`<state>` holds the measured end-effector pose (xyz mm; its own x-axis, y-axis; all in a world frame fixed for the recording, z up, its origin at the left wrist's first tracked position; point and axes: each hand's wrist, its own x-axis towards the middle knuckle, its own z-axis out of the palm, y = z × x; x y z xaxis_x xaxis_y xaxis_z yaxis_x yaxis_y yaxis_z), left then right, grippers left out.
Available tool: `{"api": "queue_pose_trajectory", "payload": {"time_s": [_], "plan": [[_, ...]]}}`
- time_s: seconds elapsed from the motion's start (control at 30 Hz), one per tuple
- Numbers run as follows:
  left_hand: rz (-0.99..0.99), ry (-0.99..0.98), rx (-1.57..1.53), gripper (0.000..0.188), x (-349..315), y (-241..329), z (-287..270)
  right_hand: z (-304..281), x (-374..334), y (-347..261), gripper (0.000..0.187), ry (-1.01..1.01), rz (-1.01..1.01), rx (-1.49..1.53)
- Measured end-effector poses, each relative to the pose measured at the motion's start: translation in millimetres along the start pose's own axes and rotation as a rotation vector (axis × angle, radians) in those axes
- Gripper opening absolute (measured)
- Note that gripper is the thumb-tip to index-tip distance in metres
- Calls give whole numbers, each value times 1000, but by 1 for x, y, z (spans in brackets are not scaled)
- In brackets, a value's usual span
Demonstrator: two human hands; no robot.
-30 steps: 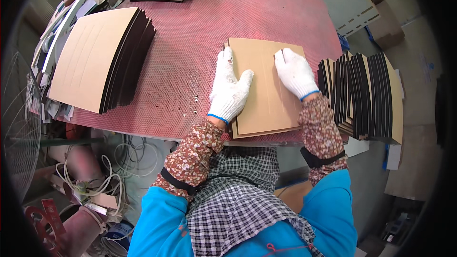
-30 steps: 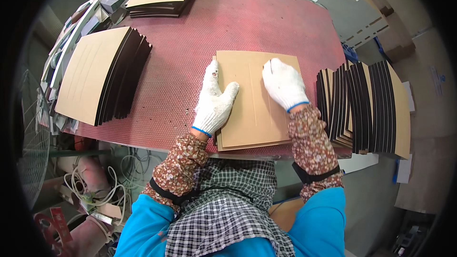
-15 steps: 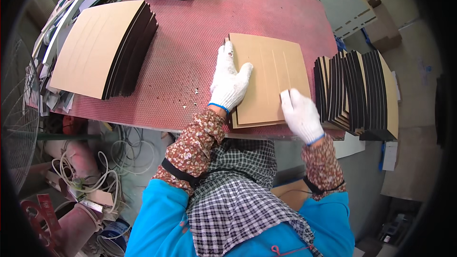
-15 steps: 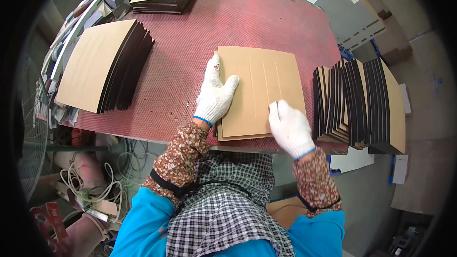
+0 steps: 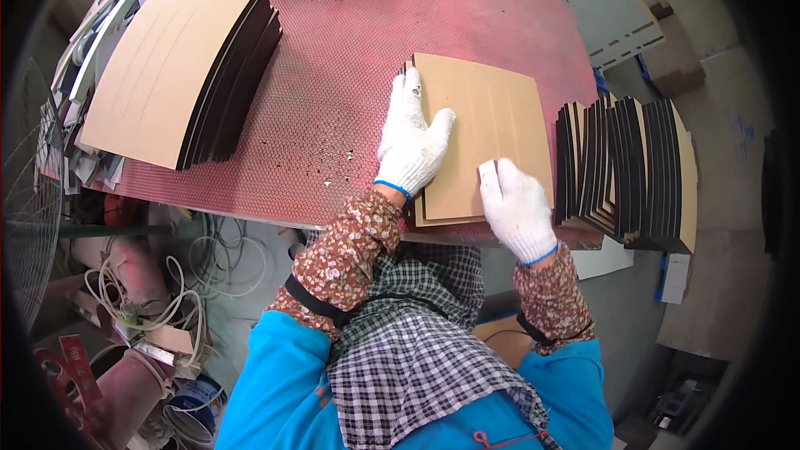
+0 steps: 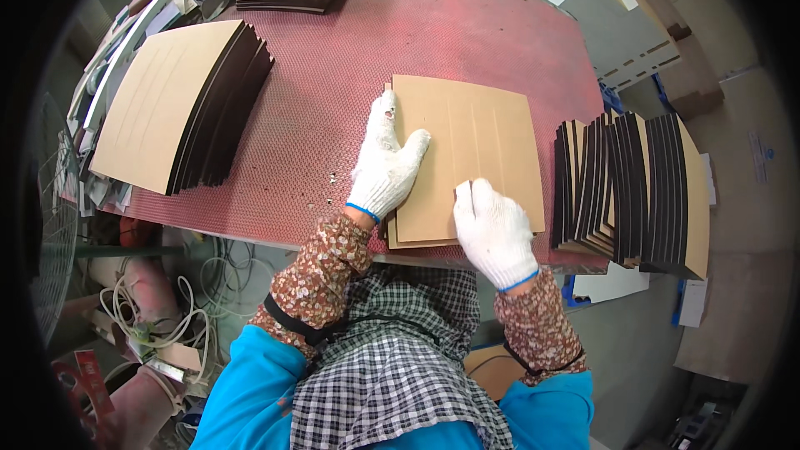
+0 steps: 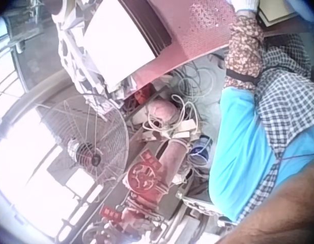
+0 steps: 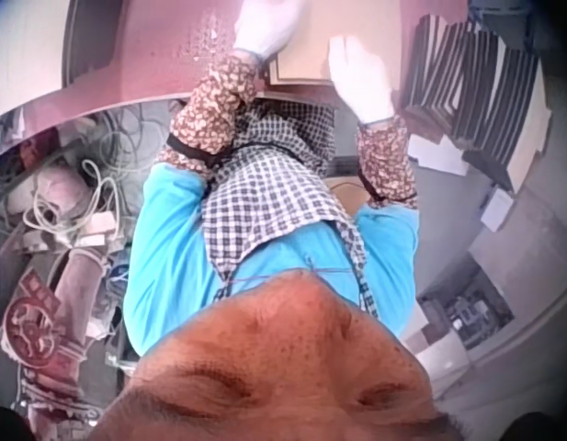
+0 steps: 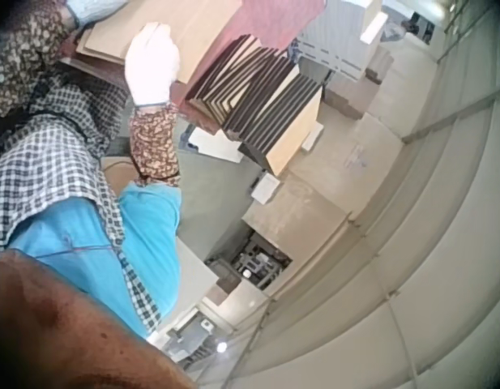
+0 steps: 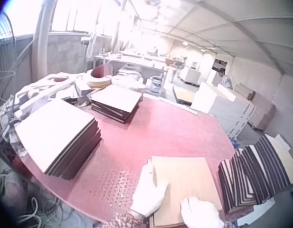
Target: The recorder is assembling and stacking cardboard box components at a workbench in a factory setting.
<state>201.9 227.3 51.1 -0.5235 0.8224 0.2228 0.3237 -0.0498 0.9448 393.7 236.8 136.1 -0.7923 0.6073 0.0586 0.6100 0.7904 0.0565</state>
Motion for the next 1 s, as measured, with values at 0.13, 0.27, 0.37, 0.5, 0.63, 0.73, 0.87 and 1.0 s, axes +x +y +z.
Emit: {"api": "queue_pose_trajectory", "payload": {"time_s": [0.13, 0.27, 0.37, 0.5, 0.63, 0.73, 0.87, 1.0], "plan": [[-11, -7, 2, 83, -2, 0, -1, 13, 51, 18, 16, 54, -1, -58], [-24, -20, 9, 84, -3, -2, 1, 38, 103, 48, 19, 184, -65, -99], [-24, -24, 23, 84, -3, 2, 0, 41, 126, 62, 24, 185, -21, -31], [-33, -23, -19, 84, -3, 3, -1, 49, 128, 64, 31, 160, 75, 119], [-30, -16, -3, 84, -1, -4, -2, 22, 102, 34, 32, 99, 216, 236], [-7, -17, -67, 83, 1, -5, 1, 22, 62, 28, 26, 26, 132, 135], [24, 33, 28, 82, 3, -4, 3, -3, 9, 1, 16, -4, 19, 8], [62, 32, -36, 78, 6, -7, 3, -16, -31, -7, 13, -77, -65, -46]]}}
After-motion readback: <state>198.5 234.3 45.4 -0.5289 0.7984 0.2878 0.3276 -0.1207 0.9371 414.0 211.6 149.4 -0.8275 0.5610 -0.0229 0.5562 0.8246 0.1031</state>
